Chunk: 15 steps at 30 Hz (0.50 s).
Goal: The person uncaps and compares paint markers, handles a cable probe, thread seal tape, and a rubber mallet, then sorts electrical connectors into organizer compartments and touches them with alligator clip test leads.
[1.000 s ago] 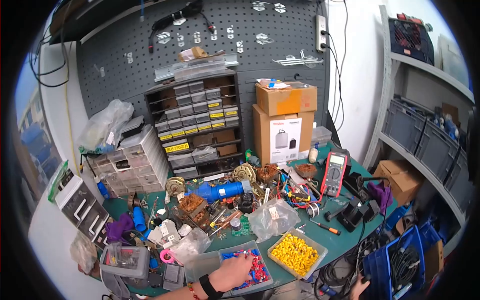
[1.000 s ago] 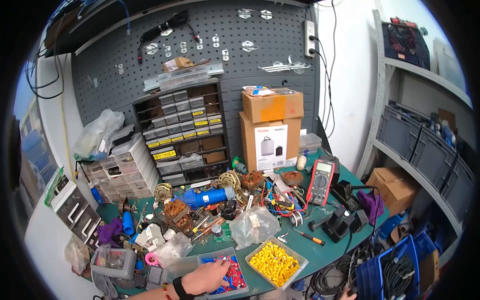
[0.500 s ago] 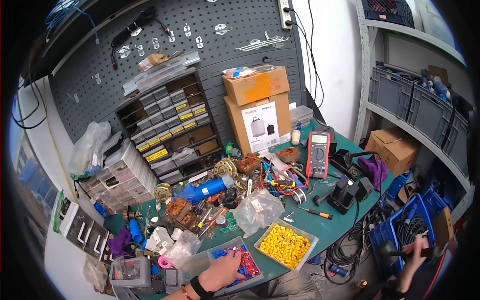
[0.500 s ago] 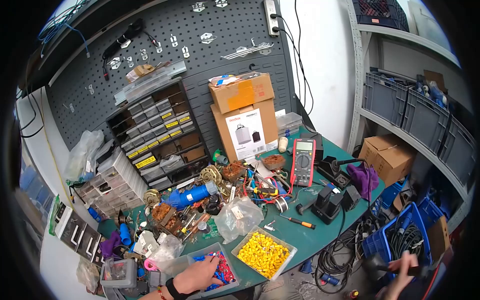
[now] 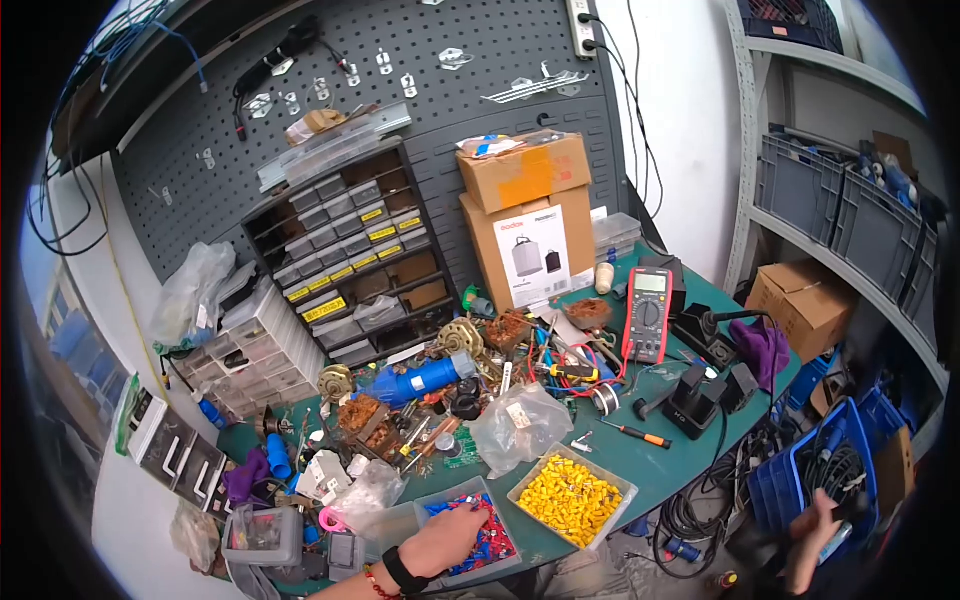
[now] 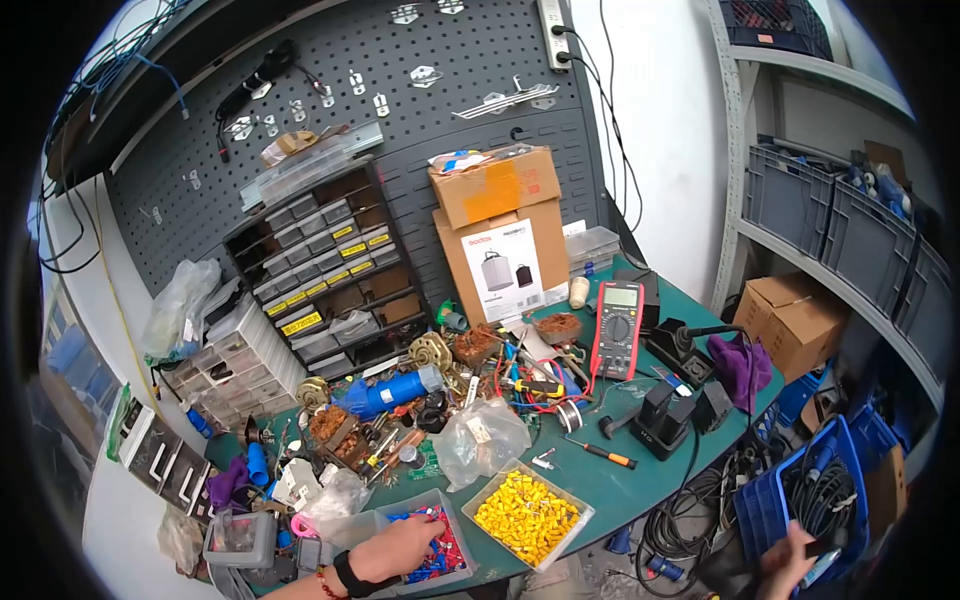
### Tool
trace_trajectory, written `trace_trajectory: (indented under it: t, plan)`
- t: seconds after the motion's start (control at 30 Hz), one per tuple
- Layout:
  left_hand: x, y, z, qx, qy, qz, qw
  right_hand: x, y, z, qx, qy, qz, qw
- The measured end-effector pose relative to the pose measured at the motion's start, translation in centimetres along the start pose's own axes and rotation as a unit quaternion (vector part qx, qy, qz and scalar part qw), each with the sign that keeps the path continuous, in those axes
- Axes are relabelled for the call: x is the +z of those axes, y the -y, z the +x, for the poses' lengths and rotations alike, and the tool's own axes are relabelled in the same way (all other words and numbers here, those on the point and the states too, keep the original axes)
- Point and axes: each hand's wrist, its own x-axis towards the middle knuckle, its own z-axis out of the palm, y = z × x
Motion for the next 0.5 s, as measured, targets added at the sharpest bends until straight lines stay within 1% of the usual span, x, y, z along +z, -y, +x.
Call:
trace_trajectory:
  t: [0.07,0.1,0.13,0.17,0.2,0.27,0.3,0.33,0.37,0.4,0.43,0.47,0.5]
  plan:
    - [-1.3,-0.5,-0.3,-0.01,-0.003,0.006,1.0,1.8,6.3,-1.8,-0.092,0.009,0.025,0.995]
    - [-2.0,-0.8,-0.4,-0.007,-0.002,0.012,1.0,1.3,7.7,-2.0,-0.128,0.068,0.054,0.988]
    - [-2.6,-1.1,-0.6,-0.023,0.003,0.012,1.0,1.2,8.6,-2.2,-0.165,0.128,0.082,0.975]
    - [-3.1,-1.4,-0.7,-0.039,0.006,0.01,0.999,1.6,9.1,-2.9,-0.166,0.12,0.076,0.976]
    - [-3.3,-1.5,-0.8,-0.037,0.003,0.013,0.999,2.0,8.9,-3.6,-0.179,0.105,0.01,0.978]
    - [-3.0,-1.5,-1.1,-0.072,0.001,0.019,0.997,0.3,3.5,-2.2,-0.18,0.067,-0.087,0.977]
    - [-3.0,-1.6,-1.2,-0.076,0.005,0.029,0.997,2.5,3.1,-4.1,-0.149,0.056,-0.127,0.979]
    - [-3.0,-1.8,-1.2,-0.079,0.004,0.029,0.996,3.0,0.2,-4.1,-0.206,0.057,-0.178,0.961]
    - [-3.0,-2.0,-1.2,-0.094,0.019,0.03,0.995,2.1,-2.7,-4.2,-0.09,0.073,-0.179,0.977]
    - [-3.0,-2.1,-1.3,-0.108,0.034,0.031,0.993,0.2,-7.8,-3.2,-0.044,0.07,-0.135,0.987]
    - [-2.8,-1.9,-1.4,-0.108,0.035,0.031,0.993,-1.6,-13.2,-2.8,-0.036,0.067,-0.126,0.989]
    - [-2.5,-1.5,-1.4,-0.103,0.042,0.022,0.994,-3.3,-19.5,-2.4,-0.035,-0.015,-0.067,0.997]
    - [-2.2,-1.3,-1.2,-0.098,0.043,0.011,0.994,-4.2,-21.5,-2.9,0.024,-0.021,-0.149,0.988]
